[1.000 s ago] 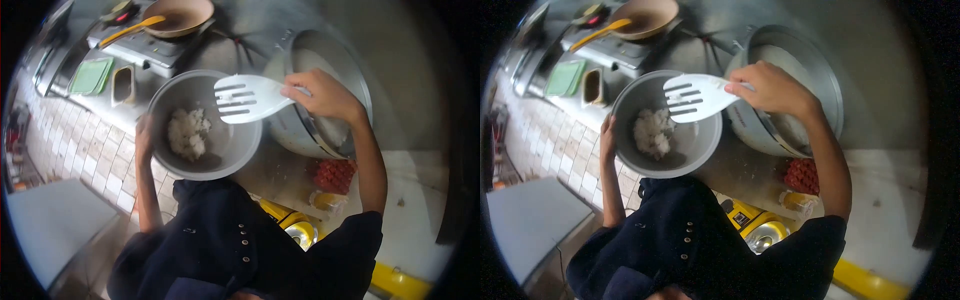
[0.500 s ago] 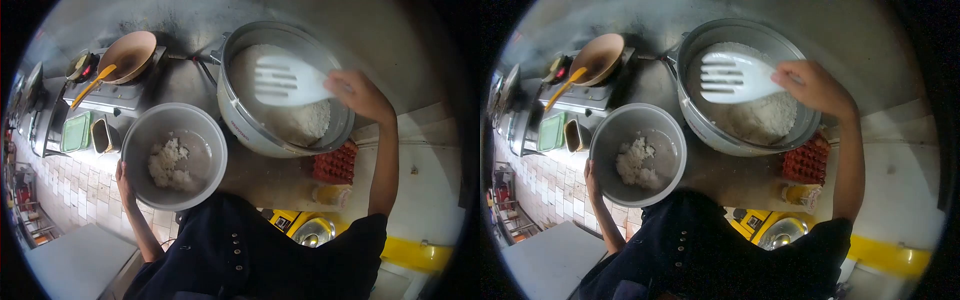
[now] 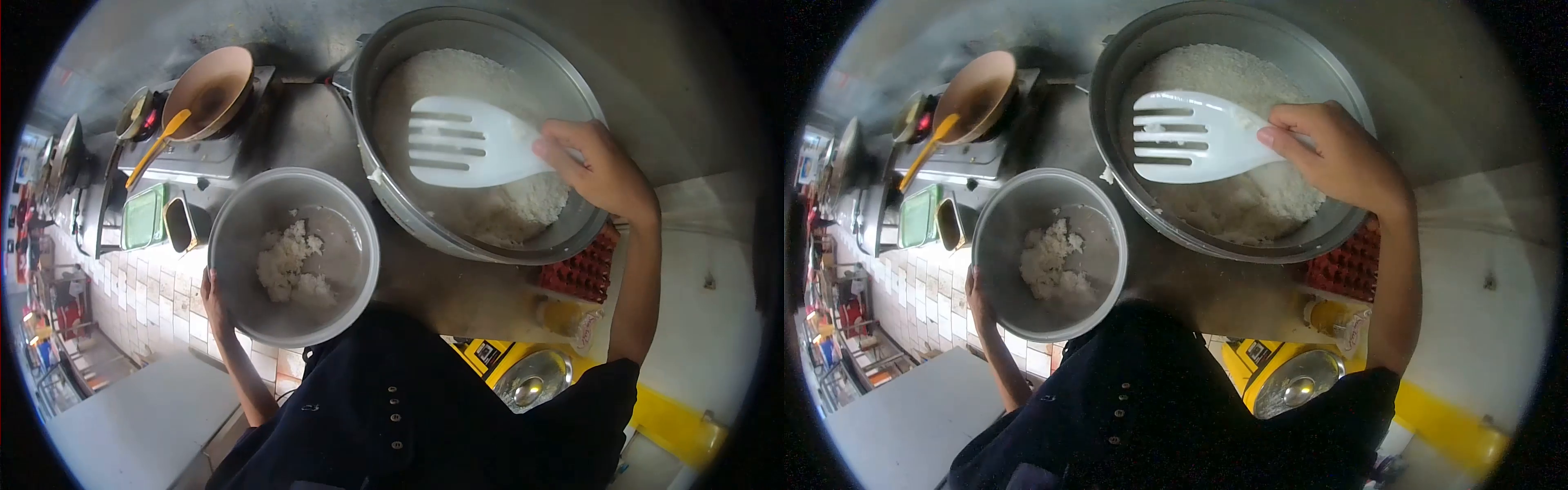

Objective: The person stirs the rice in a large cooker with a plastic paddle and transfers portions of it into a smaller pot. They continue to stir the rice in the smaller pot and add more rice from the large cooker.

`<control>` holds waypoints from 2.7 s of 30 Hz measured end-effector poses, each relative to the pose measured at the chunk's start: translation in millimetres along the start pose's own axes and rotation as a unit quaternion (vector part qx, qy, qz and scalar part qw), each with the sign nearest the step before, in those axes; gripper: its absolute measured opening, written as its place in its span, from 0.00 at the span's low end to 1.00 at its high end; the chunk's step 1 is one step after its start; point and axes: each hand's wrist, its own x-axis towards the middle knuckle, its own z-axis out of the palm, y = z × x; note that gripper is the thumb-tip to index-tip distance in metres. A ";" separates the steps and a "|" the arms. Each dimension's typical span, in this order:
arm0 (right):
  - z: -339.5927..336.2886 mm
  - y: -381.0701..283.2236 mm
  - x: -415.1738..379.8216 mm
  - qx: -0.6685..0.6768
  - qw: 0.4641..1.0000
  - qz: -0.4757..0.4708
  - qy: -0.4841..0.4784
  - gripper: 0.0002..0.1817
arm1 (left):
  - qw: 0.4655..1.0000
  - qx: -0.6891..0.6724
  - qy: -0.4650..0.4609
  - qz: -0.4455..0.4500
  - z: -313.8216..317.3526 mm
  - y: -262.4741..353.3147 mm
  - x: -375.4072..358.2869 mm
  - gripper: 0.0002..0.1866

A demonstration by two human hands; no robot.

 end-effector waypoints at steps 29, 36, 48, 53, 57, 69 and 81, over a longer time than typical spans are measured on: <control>16.8 2.1 -12.4 -0.012 0.998 -0.004 0.060 0.17 | 0.984 0.015 -0.016 0.179 18.8 -26.9 -15.9 0.24; 16.7 -1.3 5.8 -0.045 0.999 -0.021 -0.019 0.17 | 0.995 0.013 -0.064 0.078 13.8 -16.4 -17.7 0.30; -4.8 37.5 -4.3 0.043 0.998 -0.052 -0.017 0.13 | 0.989 0.095 -0.027 0.108 7.3 -41.7 -15.1 0.27; 13.7 23.8 -0.3 -0.029 0.995 -0.092 -0.001 0.13 | 0.996 0.064 0.033 0.049 9.7 -42.3 -7.3 0.24; 26.4 21.8 -0.5 -0.032 0.997 -0.061 0.034 0.13 | 0.993 0.089 0.005 0.071 1.1 -47.5 -11.9 0.28; 3.7 3.6 -11.5 -0.019 0.999 -0.026 0.020 0.10 | 0.997 0.054 -0.031 0.053 5.9 -31.8 -13.2 0.32; -11.8 45.7 -27.1 -0.141 0.979 -0.116 0.086 0.10 | 0.995 0.027 -0.037 0.090 24.3 -9.6 -20.4 0.25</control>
